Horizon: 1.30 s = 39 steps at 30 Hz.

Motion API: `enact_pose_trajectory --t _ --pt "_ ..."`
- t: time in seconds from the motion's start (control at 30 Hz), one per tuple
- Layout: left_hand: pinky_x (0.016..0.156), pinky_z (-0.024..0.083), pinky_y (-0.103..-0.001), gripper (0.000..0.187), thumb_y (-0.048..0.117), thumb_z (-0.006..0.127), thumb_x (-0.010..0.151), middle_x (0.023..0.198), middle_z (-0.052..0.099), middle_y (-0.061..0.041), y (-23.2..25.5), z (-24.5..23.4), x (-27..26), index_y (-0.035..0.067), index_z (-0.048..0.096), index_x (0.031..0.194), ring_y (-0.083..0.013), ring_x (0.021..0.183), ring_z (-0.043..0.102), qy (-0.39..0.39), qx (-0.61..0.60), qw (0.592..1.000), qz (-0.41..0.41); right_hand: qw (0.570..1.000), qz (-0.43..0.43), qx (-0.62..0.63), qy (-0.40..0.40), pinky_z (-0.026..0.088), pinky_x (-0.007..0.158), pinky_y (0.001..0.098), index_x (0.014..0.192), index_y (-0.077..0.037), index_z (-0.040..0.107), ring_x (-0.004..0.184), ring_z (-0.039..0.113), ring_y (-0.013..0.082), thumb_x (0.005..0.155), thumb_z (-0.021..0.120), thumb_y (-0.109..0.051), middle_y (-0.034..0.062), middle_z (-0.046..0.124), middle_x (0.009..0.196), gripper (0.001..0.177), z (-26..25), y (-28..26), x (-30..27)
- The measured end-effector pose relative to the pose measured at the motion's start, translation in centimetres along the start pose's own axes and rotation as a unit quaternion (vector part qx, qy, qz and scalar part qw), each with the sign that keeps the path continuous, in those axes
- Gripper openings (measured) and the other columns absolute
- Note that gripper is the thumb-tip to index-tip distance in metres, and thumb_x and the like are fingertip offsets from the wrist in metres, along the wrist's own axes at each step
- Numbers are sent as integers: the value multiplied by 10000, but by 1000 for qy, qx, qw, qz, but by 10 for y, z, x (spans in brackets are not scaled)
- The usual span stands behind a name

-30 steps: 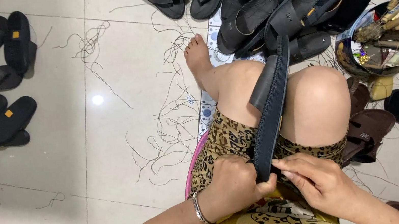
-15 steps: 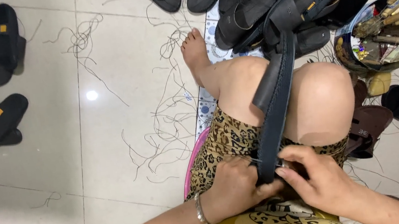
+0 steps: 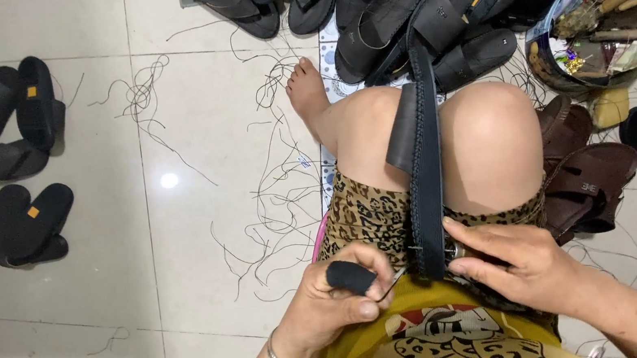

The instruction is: A person sitting on the floor is stitching the components of a black sandal together using a needle and thread.

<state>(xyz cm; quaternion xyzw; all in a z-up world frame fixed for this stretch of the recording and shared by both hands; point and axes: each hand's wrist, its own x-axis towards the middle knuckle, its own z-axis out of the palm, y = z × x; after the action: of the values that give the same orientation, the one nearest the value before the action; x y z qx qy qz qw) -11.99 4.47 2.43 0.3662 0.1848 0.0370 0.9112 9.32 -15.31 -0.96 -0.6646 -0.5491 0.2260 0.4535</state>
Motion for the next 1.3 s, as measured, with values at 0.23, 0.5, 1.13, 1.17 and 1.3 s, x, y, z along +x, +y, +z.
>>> enact_pose_trajectory --t 0.23,0.5,1.13,1.17,1.3 --pt "609 547 -228 108 121 683 971 784 654 8 -3 15 27 76 686 1070 -96 634 621 82 303 949 -13 999 -3 -7 -36 688 824 244 1387 -32 561 819 785 118 849 808 -175 64 789 1088 609 -3 3 -4" --pt "647 498 -389 333 57 527 1023 785 561 -53 -2 34 18 -22 457 1339 -262 646 566 -41 533 841 89 999 -34 -25 -31 674 855 265 1415 -6 527 820 741 162 866 802 -133 115 762 1020 627 -3 5 -10" --pt "823 598 -461 932 421 772 876 1262 492 -259 -32 38 33 6 237 1517 -363 980 606 53 570 802 172 920 104 -287 -247 546 382 454 1562 -427 344 446 563 230 944 574 -436 -26 513 685 660 -35 25 -56" --pt "798 597 -519 1044 478 775 838 1311 445 -278 -32 37 34 36 158 1555 -417 983 623 57 587 797 130 915 106 -303 -243 568 393 471 1571 -419 322 448 589 238 947 568 -449 -19 539 711 671 -33 25 -57" --pt "988 505 -585 935 318 812 844 1453 467 -320 -18 48 41 -7 242 1510 -494 1265 558 60 594 802 24 875 208 -316 -303 574 425 417 1619 -453 172 545 643 203 962 485 -513 -63 576 728 731 -34 18 -70"
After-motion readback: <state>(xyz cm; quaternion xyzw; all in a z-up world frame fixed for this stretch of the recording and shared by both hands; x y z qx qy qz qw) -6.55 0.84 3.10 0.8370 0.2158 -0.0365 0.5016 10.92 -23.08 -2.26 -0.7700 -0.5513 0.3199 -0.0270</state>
